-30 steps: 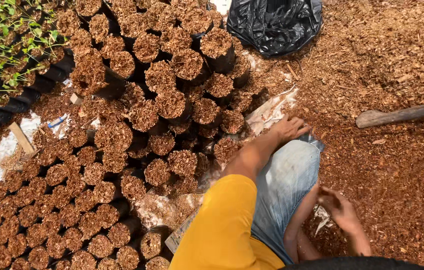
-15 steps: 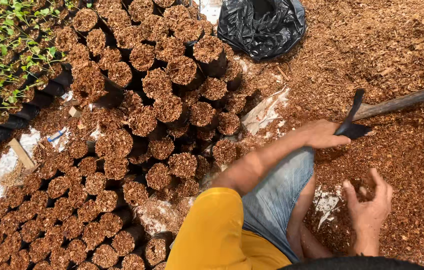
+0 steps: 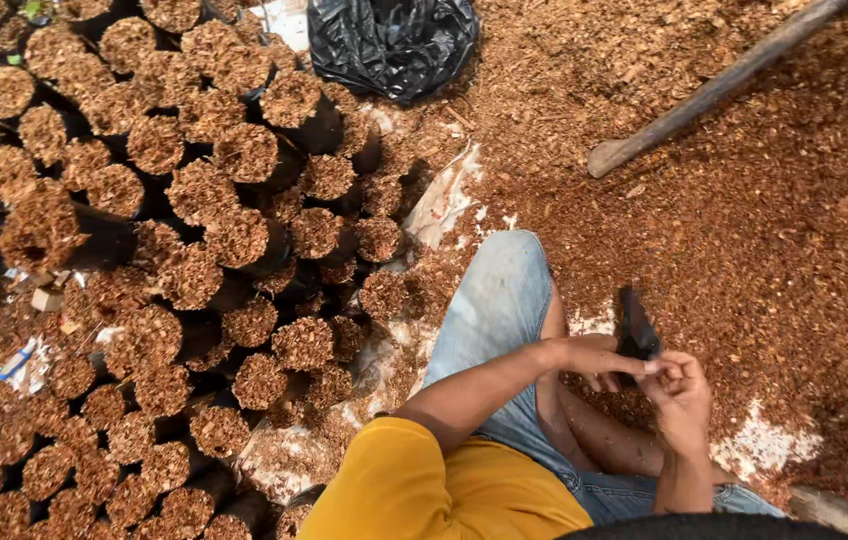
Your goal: The person fills small plastic nursery bags with a wood-shavings substrate by hand and places them into an organized stack.
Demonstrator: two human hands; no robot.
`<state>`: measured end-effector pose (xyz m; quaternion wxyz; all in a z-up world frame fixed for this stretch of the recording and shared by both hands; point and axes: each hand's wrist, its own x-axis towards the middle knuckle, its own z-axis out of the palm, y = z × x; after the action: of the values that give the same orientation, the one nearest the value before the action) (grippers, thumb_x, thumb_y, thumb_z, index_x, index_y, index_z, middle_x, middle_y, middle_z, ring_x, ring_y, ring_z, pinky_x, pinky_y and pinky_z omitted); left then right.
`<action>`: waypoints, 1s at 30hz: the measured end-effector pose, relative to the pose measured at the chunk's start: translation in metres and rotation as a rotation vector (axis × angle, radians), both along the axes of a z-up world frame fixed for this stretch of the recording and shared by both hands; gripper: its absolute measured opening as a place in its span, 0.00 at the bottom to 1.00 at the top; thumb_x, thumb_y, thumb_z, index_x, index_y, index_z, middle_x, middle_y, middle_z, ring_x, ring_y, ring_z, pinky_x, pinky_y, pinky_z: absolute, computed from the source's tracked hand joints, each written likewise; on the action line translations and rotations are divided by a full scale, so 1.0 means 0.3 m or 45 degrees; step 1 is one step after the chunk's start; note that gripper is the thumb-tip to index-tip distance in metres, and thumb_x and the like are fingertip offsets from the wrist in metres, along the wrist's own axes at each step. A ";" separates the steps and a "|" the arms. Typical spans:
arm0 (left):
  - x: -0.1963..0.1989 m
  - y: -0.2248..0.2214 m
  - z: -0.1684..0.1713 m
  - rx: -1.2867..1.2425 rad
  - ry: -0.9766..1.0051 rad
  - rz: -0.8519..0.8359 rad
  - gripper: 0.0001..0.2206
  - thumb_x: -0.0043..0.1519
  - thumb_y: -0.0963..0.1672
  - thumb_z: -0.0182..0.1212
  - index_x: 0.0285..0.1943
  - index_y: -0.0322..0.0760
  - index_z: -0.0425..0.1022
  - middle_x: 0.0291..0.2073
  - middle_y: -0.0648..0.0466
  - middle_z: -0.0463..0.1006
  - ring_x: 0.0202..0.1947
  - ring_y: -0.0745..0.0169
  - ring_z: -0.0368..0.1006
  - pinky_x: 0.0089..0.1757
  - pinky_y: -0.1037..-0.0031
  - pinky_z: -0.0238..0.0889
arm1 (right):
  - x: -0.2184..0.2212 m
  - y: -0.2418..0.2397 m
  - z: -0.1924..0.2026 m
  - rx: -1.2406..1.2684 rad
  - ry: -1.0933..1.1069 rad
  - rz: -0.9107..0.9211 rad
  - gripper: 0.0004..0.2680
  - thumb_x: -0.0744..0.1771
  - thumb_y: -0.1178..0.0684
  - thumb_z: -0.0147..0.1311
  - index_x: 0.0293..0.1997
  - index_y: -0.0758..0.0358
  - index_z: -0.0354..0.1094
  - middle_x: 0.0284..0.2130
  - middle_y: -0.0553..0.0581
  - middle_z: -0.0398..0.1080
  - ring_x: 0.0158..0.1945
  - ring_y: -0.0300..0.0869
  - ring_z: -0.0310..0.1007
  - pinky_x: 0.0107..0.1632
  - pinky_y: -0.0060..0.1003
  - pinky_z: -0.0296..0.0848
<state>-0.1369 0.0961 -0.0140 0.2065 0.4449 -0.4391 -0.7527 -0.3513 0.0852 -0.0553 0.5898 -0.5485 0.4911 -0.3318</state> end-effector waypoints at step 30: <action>1.131 0.779 0.451 -1.009 -2.829 1.684 0.32 0.62 0.62 0.54 0.69 0.49 0.59 0.70 0.44 0.46 0.74 0.42 0.50 0.70 0.40 0.55 | 0.047 -0.222 -0.351 0.107 0.842 -0.757 0.31 0.62 0.42 0.78 0.58 0.50 0.48 0.56 0.62 0.70 0.54 0.53 0.74 0.55 0.45 0.65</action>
<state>0.2025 0.3297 0.1212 0.1793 0.8507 -0.2638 0.4178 -0.3372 0.0186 -0.1605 0.3017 -0.4355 0.8028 -0.2735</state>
